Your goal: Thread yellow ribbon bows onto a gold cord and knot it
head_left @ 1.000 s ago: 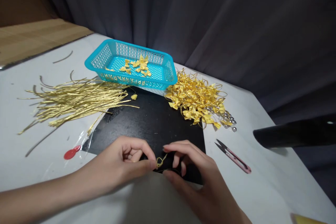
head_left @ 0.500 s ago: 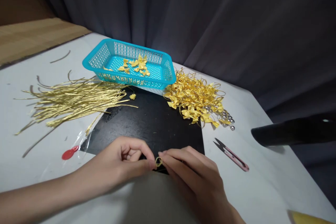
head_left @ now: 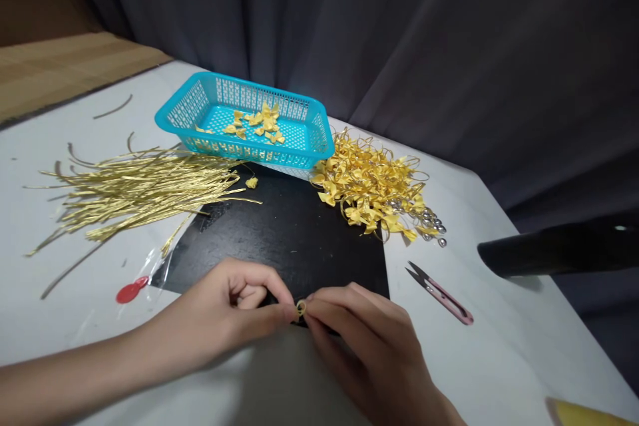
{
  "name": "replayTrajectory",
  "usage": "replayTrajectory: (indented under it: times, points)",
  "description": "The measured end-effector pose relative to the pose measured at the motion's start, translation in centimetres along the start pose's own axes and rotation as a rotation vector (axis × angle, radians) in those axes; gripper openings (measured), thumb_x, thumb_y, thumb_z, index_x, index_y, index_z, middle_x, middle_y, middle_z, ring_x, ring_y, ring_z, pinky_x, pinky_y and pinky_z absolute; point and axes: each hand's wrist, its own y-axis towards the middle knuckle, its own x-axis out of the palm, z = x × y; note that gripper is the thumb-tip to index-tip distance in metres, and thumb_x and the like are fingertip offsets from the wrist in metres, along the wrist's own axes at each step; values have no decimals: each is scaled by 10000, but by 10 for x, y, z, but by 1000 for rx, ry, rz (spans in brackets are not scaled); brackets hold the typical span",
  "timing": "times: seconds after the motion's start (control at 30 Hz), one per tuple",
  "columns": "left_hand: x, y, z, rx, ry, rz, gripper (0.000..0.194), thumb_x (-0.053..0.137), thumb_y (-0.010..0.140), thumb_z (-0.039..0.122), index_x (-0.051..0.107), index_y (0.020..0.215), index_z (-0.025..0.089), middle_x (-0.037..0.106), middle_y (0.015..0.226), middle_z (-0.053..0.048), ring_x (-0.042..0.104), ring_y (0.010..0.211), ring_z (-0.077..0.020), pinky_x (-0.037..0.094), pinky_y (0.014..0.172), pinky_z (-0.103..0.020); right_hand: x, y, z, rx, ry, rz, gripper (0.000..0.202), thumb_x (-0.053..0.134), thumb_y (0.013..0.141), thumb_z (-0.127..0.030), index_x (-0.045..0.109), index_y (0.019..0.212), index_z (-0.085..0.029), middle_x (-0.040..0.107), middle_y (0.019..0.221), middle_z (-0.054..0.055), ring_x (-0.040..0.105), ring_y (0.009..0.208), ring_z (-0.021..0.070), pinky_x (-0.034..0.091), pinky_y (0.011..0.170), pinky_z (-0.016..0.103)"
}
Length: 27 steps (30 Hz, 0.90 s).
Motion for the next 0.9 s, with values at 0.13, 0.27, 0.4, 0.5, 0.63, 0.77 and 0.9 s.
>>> replayTrajectory:
  times: [0.13, 0.27, 0.4, 0.5, 0.63, 0.77, 0.9]
  points:
    - [-1, -1, -1, 4, -25, -17, 245, 617, 830, 390, 673, 754, 164, 217, 476, 103, 183, 466, -94, 130, 448, -255, 2, -1, 0, 25, 49, -5, 136, 584, 884, -98, 644, 953, -198, 729, 870, 25, 668, 723, 160, 502, 708, 260]
    - [-2, -1, -3, 34, -80, -34, 196, 603, 834, 352, 639, 765, 172, 249, 491, 100, 202, 480, -99, 140, 454, -257, -1, -1, 0, 87, 161, -22, 191, 599, 850, -67, 633, 978, -205, 707, 879, 12, 649, 753, 152, 493, 699, 246]
    - [-3, 1, -5, 3, -96, -33, 161, 601, 826, 312, 622, 757, 169, 248, 480, 105, 185, 468, -96, 125, 450, -256, -13, 0, 3, 303, 308, -58, 251, 591, 835, -117, 603, 1060, -228, 647, 895, 12, 586, 704, 133, 468, 620, 229]
    - [-3, 0, -8, -21, -118, -42, 182, 600, 833, 332, 624, 766, 164, 305, 504, 93, 207, 475, -93, 138, 464, -254, -18, 2, 5, 459, 409, -103, 203, 559, 873, -195, 598, 1071, -222, 598, 832, 10, 533, 637, 130, 450, 576, 236]
    - [-4, -1, -8, -41, -139, -48, 255, 603, 841, 398, 642, 784, 152, 366, 533, 73, 230, 492, -92, 156, 484, -248, -13, 6, 1, 529, 495, -242, 231, 627, 823, -197, 632, 1053, -215, 615, 857, 17, 561, 686, 137, 461, 597, 235]
    - [-3, 1, -5, -76, -161, -24, 293, 637, 805, 430, 652, 762, 140, 438, 554, 51, 298, 513, -96, 188, 493, -232, 0, 3, -4, 515, 424, -213, 190, 697, 765, -179, 680, 948, -224, 660, 811, -5, 554, 609, 118, 439, 548, 217]
    - [-3, 2, -4, -41, -204, -16, 254, 647, 799, 382, 677, 749, 135, 570, 632, 11, 425, 576, -110, 269, 533, -214, 12, -5, -3, 331, 229, 29, 176, 688, 786, -200, 661, 959, -222, 693, 796, 2, 587, 589, 132, 468, 533, 223]
